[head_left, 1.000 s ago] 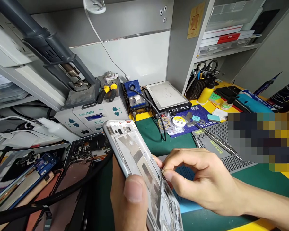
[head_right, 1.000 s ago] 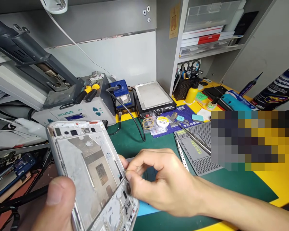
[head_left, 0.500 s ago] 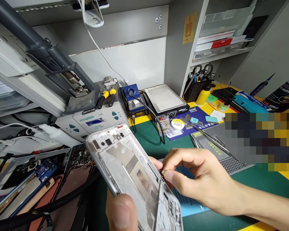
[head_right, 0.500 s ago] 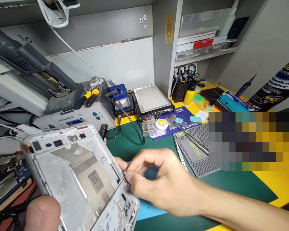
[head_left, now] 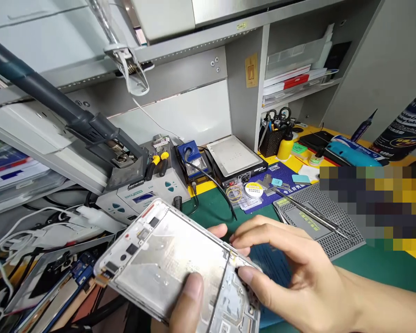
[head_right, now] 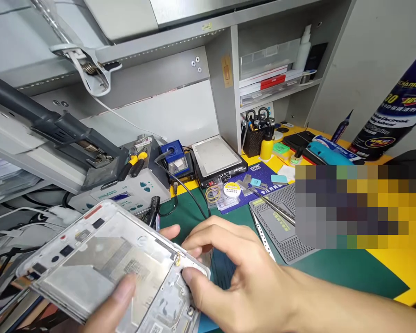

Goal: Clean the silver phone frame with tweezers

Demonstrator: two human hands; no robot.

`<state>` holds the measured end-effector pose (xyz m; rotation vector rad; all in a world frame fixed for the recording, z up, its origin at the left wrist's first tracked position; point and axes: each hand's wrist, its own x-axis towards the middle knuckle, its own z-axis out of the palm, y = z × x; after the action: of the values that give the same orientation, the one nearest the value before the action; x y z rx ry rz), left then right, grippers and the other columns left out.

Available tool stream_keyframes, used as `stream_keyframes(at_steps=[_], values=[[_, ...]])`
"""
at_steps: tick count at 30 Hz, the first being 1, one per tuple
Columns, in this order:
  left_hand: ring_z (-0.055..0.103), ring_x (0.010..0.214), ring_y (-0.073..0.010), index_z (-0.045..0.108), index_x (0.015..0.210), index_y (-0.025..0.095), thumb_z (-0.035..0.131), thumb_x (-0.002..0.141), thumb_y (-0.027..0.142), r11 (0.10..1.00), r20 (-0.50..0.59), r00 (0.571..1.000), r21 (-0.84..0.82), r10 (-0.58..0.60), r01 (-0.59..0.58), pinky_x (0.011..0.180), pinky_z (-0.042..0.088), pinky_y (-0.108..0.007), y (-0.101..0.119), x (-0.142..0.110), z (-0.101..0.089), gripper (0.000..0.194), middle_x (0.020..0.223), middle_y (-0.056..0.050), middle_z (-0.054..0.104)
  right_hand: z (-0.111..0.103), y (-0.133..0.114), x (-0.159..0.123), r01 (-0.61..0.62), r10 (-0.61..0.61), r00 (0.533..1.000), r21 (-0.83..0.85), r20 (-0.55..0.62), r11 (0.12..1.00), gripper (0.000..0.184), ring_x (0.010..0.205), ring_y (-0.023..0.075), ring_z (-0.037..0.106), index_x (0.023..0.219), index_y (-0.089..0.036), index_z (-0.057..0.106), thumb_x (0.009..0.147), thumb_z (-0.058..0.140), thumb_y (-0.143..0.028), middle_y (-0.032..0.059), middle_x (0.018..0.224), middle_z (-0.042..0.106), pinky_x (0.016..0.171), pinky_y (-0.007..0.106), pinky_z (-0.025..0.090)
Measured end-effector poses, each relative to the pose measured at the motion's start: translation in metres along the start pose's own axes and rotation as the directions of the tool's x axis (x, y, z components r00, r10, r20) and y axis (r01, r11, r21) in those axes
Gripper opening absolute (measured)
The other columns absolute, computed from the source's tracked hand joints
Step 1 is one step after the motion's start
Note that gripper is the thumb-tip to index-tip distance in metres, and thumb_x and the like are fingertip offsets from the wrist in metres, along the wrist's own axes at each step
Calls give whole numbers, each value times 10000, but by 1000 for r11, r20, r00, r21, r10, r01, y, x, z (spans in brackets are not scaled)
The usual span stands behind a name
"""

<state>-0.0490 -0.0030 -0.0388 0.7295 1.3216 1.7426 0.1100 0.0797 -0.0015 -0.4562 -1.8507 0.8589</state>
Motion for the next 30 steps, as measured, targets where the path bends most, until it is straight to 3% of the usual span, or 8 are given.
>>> stream_keyframes(at_steps=[5,7,10,14,17,20,23,30], values=[[711,1206,-361,732,1204,328,854,724,445,977,-136,968,54,210,-205,977,625,-472,0,15,13,509,1159,-24,808,-8,2,0,135,-141,988,-94,-61,986,331,899,171,756,1145,-128,710,828,737,-36,93,984,787,808,262,644],[716,1203,-346,684,1293,386,847,740,446,971,-196,952,63,237,-229,976,634,-457,-2,15,16,579,1158,11,809,-12,2,0,203,-213,975,-140,-63,969,322,937,173,758,1150,-106,702,838,740,-38,104,1003,793,838,255,642],[756,1110,-335,594,1425,435,772,831,448,983,-202,962,64,182,-172,928,662,-477,-10,11,18,620,1173,24,804,-16,1,2,265,-281,959,-237,-32,935,251,956,161,767,1127,-86,703,879,733,-52,115,1011,802,852,222,634],[714,1214,-354,685,1303,484,811,780,475,959,-268,921,92,283,-268,1009,639,-485,-31,14,12,538,1154,61,805,-18,-1,1,322,-352,936,-405,0,856,159,952,129,773,1072,-97,730,915,748,-106,101,1022,808,874,174,613],[706,1234,-337,760,1175,453,757,837,486,953,-178,936,61,304,-298,1050,612,-487,-35,20,2,340,1053,42,820,-17,2,-3,349,-400,917,-491,3,798,178,908,129,772,1079,-125,729,911,782,-149,80,1012,808,841,191,617],[746,1141,-321,750,1230,354,700,892,468,972,-34,972,19,234,-233,1066,592,-512,-29,20,0,360,1034,-7,820,-15,6,-7,375,-419,908,-504,30,778,192,949,155,761,1124,-123,720,936,754,-141,81,1017,797,867,243,630],[768,1058,-305,767,1192,292,683,910,415,984,26,984,15,177,-178,1132,539,-513,-23,17,2,319,1063,-37,817,-14,7,-10,388,-425,904,-524,54,758,150,985,162,746,1142,-113,717,1009,658,-147,79,1025,785,876,269,631],[786,982,-350,831,940,257,883,693,279,997,215,977,72,12,-28,1148,523,-533,-14,36,-19,253,928,-32,824,-12,5,-14,375,-418,907,-547,49,748,186,926,176,755,1154,-102,703,1057,558,-169,95,1029,795,792,298,624]])
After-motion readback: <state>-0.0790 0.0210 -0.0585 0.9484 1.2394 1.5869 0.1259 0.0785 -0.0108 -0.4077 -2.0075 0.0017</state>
